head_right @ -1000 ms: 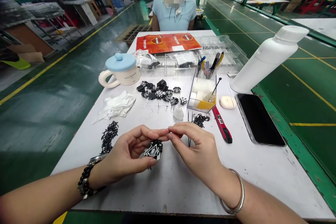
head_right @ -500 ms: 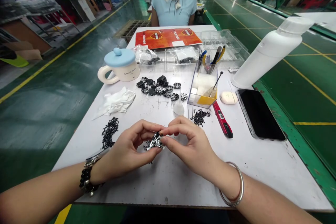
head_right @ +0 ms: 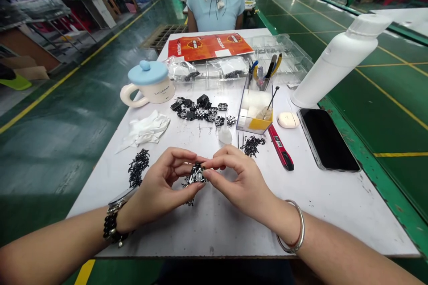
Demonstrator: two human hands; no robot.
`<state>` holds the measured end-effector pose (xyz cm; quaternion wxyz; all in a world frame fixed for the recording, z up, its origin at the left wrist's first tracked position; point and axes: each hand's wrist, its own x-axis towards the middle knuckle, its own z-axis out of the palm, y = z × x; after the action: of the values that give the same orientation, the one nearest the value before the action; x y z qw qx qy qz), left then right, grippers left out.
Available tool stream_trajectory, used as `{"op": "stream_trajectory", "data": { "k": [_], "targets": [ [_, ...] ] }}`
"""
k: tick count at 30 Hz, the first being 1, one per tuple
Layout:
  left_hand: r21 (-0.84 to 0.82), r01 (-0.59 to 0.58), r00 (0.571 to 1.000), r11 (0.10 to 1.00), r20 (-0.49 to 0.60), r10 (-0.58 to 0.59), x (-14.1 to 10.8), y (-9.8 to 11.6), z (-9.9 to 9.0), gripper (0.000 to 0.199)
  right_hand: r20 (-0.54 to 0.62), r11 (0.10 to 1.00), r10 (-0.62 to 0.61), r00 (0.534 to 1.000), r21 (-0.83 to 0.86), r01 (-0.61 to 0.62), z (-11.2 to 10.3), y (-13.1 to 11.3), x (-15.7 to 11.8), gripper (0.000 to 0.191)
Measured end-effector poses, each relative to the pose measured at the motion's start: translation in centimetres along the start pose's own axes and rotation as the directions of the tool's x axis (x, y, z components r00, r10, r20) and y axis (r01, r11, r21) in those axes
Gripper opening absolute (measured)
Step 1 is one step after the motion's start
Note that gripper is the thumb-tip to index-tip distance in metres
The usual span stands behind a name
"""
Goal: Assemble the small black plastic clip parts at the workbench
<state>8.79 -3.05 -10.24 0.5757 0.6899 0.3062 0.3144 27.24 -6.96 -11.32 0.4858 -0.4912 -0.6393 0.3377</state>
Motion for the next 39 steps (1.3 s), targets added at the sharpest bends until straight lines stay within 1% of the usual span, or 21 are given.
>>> {"op": "stream_trajectory", "data": {
  "k": [6,11,13,17,19,21,26,28,31,34,39],
  "targets": [
    [-0.016,-0.039,0.999,0.999,-0.033,0.039,0.25,0.1,-0.07,0.039,0.028,0.999,0.025,0.999,0.045,-0.026,0.0,0.29,0.1,0.008],
    [-0.022,-0.04,0.999,0.999,-0.001,0.04,0.45,0.22,-0.32,0.037,0.03,0.999,0.001,1.0,0.04,-0.002,-0.19,0.21,0.08,0.008],
    [-0.006,-0.026,1.0,1.0,0.005,0.026,0.42,0.23,-0.4,0.036,0.033,0.999,-0.045,0.998,0.0,0.045,-0.41,0.03,0.05,0.009],
    [0.0,-0.009,1.0,1.0,-0.006,0.009,0.3,0.16,-0.46,0.037,0.055,0.966,-0.194,0.979,-0.165,0.201,-0.75,-0.36,0.01,0.014],
    [-0.006,0.001,1.0,1.0,-0.002,-0.001,0.27,0.08,-0.45,0.037,0.051,0.955,-0.217,0.975,-0.197,0.223,-0.74,-0.44,0.0,0.014],
    [-0.008,0.002,1.0,1.0,0.002,-0.002,0.26,0.02,-0.41,0.038,0.042,0.967,-0.191,0.981,-0.162,0.195,-0.61,-0.4,-0.03,0.013],
    [-0.01,0.005,1.0,1.0,-0.004,-0.005,0.17,-0.07,-0.24,0.037,0.005,0.997,-0.064,0.998,-0.048,0.064,-0.22,-0.22,-0.11,0.009],
    [-0.02,0.008,1.0,1.0,-0.002,-0.008,0.11,-0.09,-0.16,0.037,-0.009,1.0,-0.011,1.0,-0.002,0.011,-0.14,-0.24,-0.08,0.008],
    [-0.029,0.007,1.0,1.0,0.002,-0.007,0.06,-0.07,-0.08,0.037,-0.001,0.996,0.065,0.998,0.067,-0.065,-0.1,-0.34,0.02,0.005],
    [-0.042,0.012,1.0,0.999,-0.002,-0.013,0.07,-0.03,-0.08,0.036,-0.004,0.991,0.095,0.996,0.096,-0.094,-0.07,-0.42,0.11,0.005],
    [-0.05,0.01,1.0,0.999,-0.007,-0.011,0.15,-0.09,-0.17,0.036,-0.018,0.995,0.079,0.997,0.062,-0.078,-0.01,-0.4,0.05,0.005]
  ]
}}
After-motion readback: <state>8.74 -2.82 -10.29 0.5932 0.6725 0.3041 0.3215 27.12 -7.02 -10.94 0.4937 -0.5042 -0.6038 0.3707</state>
